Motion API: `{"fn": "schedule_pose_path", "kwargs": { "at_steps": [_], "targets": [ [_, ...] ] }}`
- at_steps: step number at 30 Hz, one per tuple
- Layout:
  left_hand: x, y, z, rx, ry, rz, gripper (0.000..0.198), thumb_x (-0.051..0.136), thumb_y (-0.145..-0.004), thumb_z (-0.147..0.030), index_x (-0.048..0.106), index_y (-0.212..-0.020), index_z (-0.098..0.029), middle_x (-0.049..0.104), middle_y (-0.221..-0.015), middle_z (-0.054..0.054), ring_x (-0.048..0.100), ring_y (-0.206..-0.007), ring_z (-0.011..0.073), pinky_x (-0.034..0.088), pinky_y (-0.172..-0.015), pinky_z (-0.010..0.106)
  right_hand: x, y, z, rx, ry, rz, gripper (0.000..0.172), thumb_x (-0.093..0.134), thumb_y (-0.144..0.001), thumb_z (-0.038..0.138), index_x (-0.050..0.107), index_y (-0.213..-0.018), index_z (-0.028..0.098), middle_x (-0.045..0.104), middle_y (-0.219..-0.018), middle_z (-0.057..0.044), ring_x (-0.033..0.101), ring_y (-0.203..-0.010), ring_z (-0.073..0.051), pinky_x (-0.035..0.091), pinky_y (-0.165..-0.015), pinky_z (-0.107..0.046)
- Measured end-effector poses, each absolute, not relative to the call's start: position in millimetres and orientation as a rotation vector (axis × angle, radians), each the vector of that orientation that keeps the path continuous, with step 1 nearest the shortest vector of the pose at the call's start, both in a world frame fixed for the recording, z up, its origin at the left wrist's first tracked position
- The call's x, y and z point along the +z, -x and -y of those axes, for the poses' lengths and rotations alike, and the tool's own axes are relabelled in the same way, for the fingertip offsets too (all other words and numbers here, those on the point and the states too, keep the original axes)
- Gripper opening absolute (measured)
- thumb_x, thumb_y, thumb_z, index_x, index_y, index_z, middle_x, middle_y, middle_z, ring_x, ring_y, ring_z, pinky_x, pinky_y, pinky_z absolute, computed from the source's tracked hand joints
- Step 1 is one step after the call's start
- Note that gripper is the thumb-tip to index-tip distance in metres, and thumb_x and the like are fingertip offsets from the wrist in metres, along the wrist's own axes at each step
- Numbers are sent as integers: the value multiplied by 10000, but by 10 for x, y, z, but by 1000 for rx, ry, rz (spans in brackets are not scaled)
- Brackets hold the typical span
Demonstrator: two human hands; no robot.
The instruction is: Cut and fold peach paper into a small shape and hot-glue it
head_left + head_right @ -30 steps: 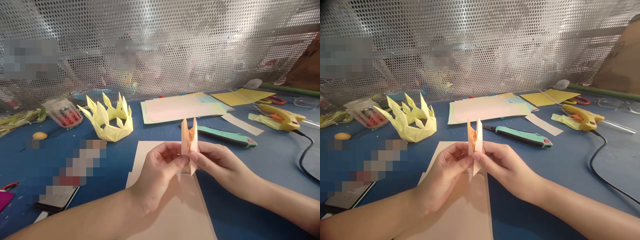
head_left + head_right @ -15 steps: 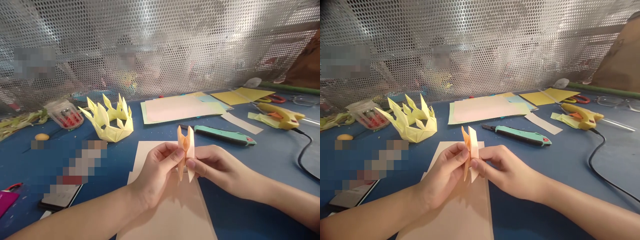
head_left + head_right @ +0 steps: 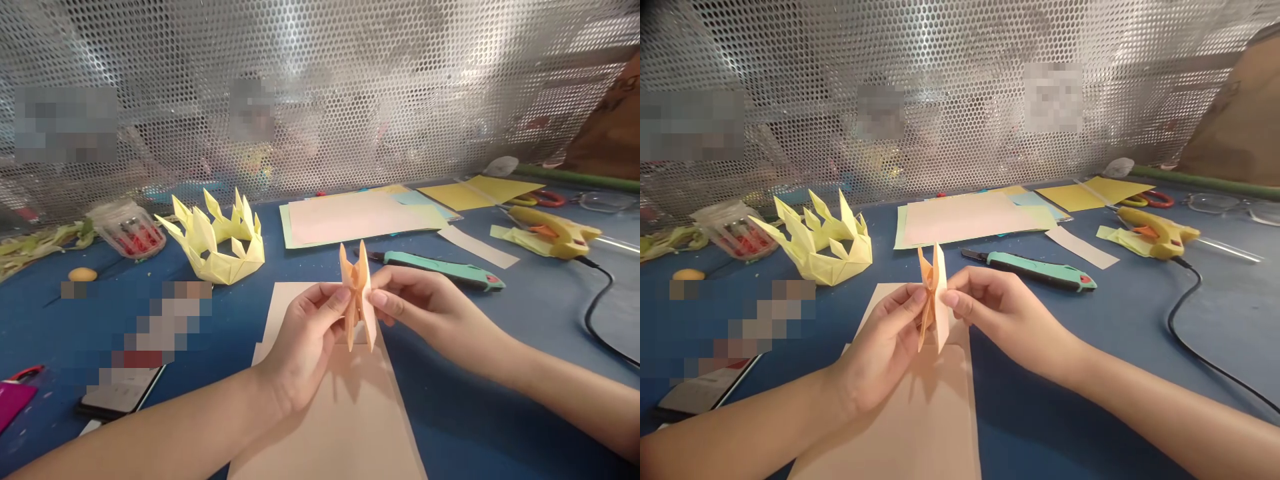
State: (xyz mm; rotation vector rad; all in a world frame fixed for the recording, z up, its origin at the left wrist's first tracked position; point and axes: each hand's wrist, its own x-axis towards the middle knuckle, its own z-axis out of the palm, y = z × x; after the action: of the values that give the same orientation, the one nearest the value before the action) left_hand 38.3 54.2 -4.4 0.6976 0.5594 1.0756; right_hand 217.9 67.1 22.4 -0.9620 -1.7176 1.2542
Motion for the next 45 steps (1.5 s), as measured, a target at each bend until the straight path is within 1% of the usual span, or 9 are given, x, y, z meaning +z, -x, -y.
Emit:
{"fn": "schedule_pose_path", "kwargs": {
  "at_steps": [6,15,22,29,36,39,41,42,45],
  "targets": [
    [-45,-380,-546,1066,-754,-541,213,747,-931,-345,737,-789,-186,708,-748,6,649,-719,142,505,-783,271,219,-2195,-689,1361,989,1634,338,758,-859,544,743,-833,207,649,-731,-5,549,-687,-136,479,-664,-264],
    [-38,-392,-537,1035,-872,-550,183,785,-905,-342,760,-795,-198,721,-790,24,699,-829,197,526,-885,340,141,-2230,-763,1663,931,1557,334,824,-810,477,702,-791,167,571,-709,21,446,-635,-96,404,-609,-246],
    [-52,-402,-520,1038,-959,-632,206,774,-914,-411,799,-922,-206,725,-820,34,676,-818,191,520,-875,342,163,-2211,-755,1640,926,1513,378,859,-762,475,658,-876,176,626,-778,14,523,-661,-101,444,-621,-251],
    [-31,-399,-459,1067,-1033,-770,254,846,-844,-425,765,-764,-198,671,-773,1,638,-858,174,483,-876,300,207,-2224,-772,1462,938,1622,493,887,-686,528,517,-775,213,618,-740,38,573,-639,-105,465,-588,-255],
    [7,-407,-421,1098,-990,-833,341,837,-832,-479,656,-769,-196,757,-1041,64,658,-1103,243,468,-949,352,573,-2564,-937,983,1344,1832,365,853,-727,511,676,-795,199,668,-720,19,599,-685,-137,491,-677,-298],
    [33,-400,-406,1087,-962,-826,377,853,-805,-477,606,-752,-198,758,-1003,66,675,-1045,253,501,-858,359,829,-2968,-1078,594,1706,1699,311,739,-895,474,707,-961,172,709,-862,-23,655,-827,-173,535,-820,-350],
    [45,-393,-401,1089,-948,-829,393,876,-771,-475,600,-731,-197,739,-912,40,670,-989,230,496,-824,334,929,-3273,-1179,362,1952,1556,319,623,-1002,428,668,-1166,158,700,-1143,-75,687,-983,-210,578,-872,-431],
    [48,-390,-402,1094,-940,-831,399,887,-753,-475,603,-721,-198,723,-866,24,664,-962,212,489,-828,321,946,-3420,-1227,251,2068,1482,429,388,-1091,441,686,-1190,148,672,-1229,-69,678,-1093,-250,552,-932,-433],
    [50,-382,-410,1102,-922,-830,411,914,-710,-460,601,-676,-197,683,-789,-4,644,-911,175,472,-854,295,871,-3795,-1345,-31,2274,1316,396,670,-978,371,622,-1301,146,638,-1324,-135,663,-1119,-257,572,-939,-468]
  ]
}}
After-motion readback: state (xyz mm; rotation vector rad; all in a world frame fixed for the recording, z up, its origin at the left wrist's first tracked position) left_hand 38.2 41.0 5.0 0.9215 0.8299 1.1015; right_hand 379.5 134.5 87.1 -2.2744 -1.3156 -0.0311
